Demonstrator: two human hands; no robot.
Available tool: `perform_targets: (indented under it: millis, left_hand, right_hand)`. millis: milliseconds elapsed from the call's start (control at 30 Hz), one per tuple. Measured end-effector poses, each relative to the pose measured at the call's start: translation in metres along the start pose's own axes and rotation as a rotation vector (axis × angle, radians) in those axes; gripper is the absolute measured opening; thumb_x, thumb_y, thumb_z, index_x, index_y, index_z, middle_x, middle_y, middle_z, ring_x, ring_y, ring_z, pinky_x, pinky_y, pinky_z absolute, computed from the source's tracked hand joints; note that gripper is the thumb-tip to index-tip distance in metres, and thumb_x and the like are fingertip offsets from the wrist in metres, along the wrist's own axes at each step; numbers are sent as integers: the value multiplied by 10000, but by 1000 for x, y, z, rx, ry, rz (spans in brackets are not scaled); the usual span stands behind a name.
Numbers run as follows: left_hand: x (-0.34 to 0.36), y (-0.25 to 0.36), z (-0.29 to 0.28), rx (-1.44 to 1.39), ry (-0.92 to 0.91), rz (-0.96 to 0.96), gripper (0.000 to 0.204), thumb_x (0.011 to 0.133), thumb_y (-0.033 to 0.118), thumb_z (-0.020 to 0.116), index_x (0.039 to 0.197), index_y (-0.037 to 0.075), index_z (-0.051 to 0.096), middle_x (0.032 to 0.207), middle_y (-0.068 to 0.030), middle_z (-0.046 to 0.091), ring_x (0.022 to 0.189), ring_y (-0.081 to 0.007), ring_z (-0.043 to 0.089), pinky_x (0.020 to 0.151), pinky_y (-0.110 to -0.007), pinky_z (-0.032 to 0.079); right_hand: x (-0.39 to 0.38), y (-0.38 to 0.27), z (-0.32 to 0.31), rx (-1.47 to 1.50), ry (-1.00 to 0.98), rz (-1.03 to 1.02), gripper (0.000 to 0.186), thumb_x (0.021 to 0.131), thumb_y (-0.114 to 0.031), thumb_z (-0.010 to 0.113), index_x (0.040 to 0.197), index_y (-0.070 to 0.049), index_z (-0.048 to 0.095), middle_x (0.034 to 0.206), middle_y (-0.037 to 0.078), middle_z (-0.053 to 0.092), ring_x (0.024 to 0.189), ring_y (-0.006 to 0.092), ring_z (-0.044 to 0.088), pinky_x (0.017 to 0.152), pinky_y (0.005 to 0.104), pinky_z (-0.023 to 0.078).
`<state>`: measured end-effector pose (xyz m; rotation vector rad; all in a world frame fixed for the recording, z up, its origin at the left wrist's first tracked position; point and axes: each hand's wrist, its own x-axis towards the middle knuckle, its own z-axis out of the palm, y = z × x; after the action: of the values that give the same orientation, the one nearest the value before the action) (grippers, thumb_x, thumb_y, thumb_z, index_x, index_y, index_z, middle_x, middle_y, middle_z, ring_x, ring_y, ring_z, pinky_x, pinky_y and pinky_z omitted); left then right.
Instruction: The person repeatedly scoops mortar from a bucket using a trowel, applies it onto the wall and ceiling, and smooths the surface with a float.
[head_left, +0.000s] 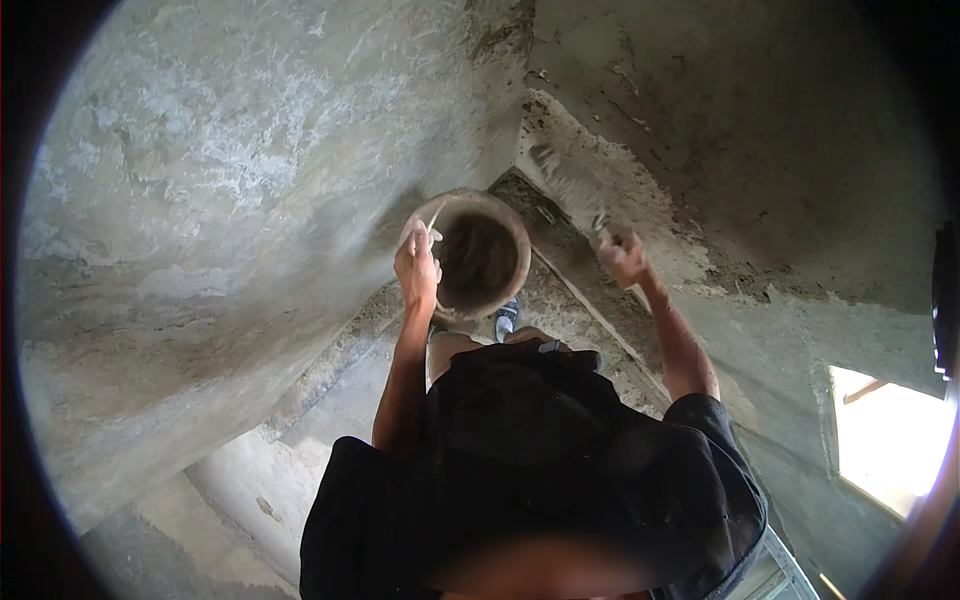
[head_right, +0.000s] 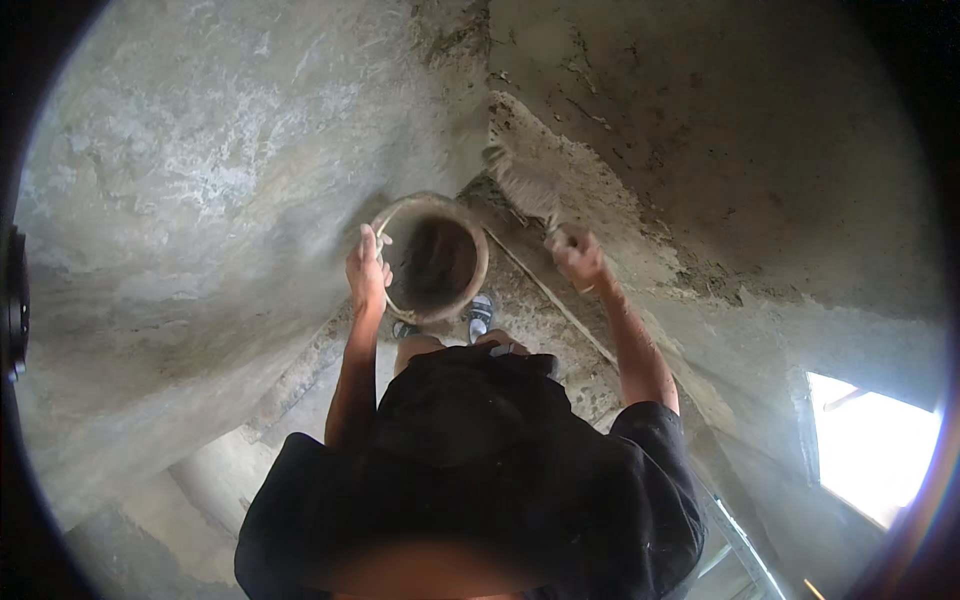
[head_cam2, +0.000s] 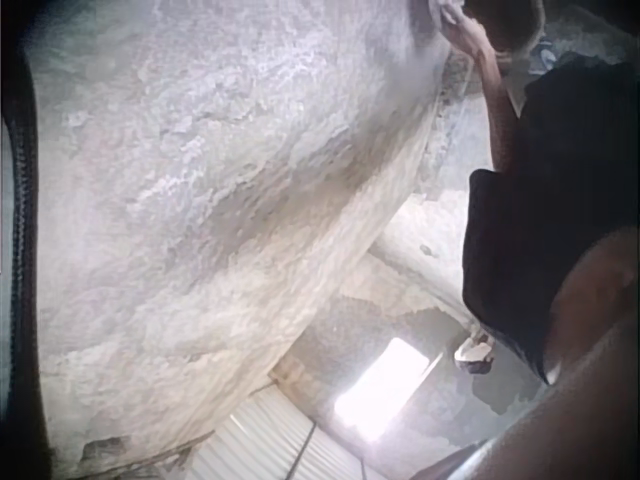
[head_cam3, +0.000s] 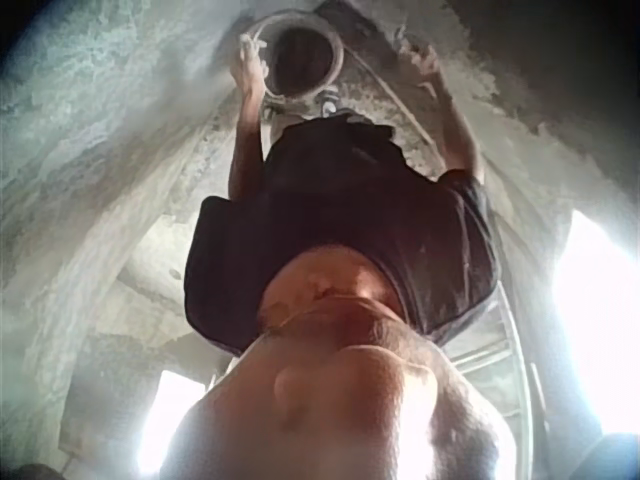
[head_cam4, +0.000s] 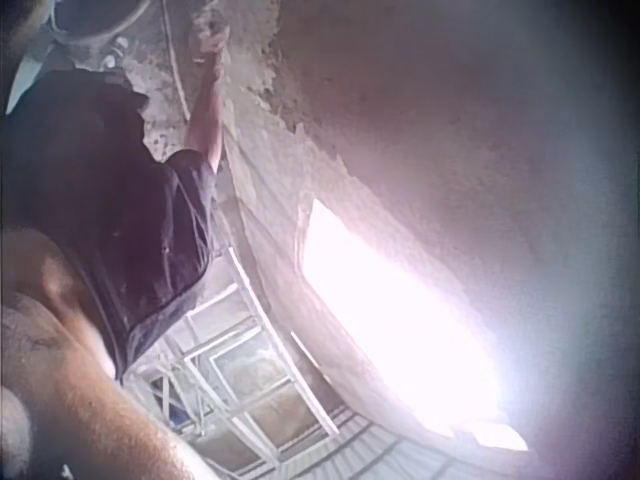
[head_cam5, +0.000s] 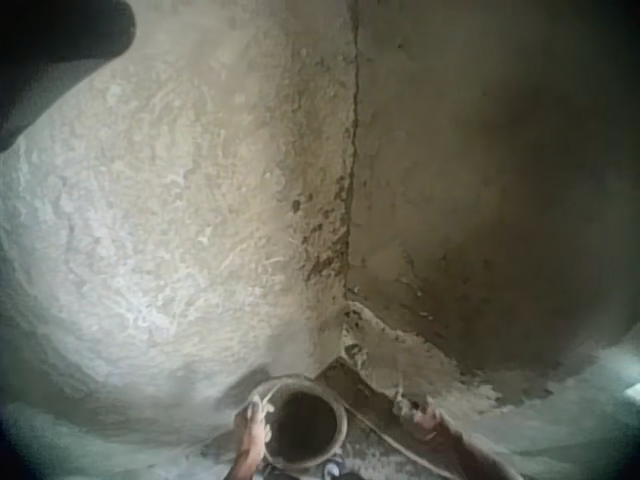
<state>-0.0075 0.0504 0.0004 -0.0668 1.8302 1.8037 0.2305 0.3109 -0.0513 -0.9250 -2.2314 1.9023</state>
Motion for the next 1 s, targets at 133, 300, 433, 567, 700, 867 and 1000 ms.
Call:
perform_targets:
  millis: [133, 300, 433, 567, 700, 867, 1000]
  left_hand:
    - [16, -32, -17, 250, 0, 81, 402, 887, 426, 486, 866, 29, 551, 645, -22, 518, 489, -116, 441, 430, -262, 351]
    - [12, -46, -34, 489, 63, 186, 310, 921, 280, 436, 825, 26, 586, 742, -94, 571, 646, -262, 518, 633, -348, 424]
    - [-13, -18, -29, 305, 209, -123, 344, 905, 287, 474, 749, 9, 605, 751, -125, 573, 743, -262, 554, 698, -363, 444]
    - [4, -49, -50, 373, 248, 124, 390, 902, 336, 479, 757, 0, 613, 908, -188, 590, 941, -293, 552, 814, -369, 416]
    - [5, -46, -54, 218, 246, -72, 440, 903, 379, 463, 756, -5, 620, 1164, -252, 495, 1120, -317, 463, 880, -355, 373]
    - [14, -58, -52, 363, 197, 139, 454, 899, 397, 463, 720, 9, 615, 1232, -230, 449, 1048, -267, 506, 738, -316, 443]
    - [8, -52, -37, 311, 83, 266, 391, 885, 439, 486, 932, 63, 581, 594, 34, 405, 366, -41, 274, 340, -201, 239]
  right_hand:
    - [20, -13, -47, 49, 337, -153, 402, 825, -320, 541, 1068, -1, 527, 793, 66, 593, 633, 117, 534, 535, 311, 469]
    - [51, -75, -97, 260, 305, 390, 447, 834, -362, 560, 1118, -24, 490, 816, 61, 590, 562, 96, 502, 476, 270, 467]
    - [48, -100, -104, 583, 237, 157, 347, 844, -336, 556, 1001, -29, 510, 738, 49, 556, 468, 63, 461, 372, 184, 390]
    - [46, -112, -133, 788, 87, 120, 297, 850, -291, 565, 996, -37, 516, 683, 44, 533, 450, 34, 433, 337, 134, 341]
    - [34, -132, -142, 777, 204, 146, 288, 861, -261, 552, 1011, -20, 506, 673, 52, 522, 420, 28, 421, 309, 114, 326]
    - [13, -138, -153, 930, 7, 34, 299, 884, -264, 524, 975, 20, 504, 665, 60, 514, 417, 37, 427, 305, 117, 337]
    - [-17, -119, -136, 1007, -150, -74, 378, 899, -334, 479, 1010, 28, 497, 699, 74, 547, 437, 53, 476, 318, 129, 376]
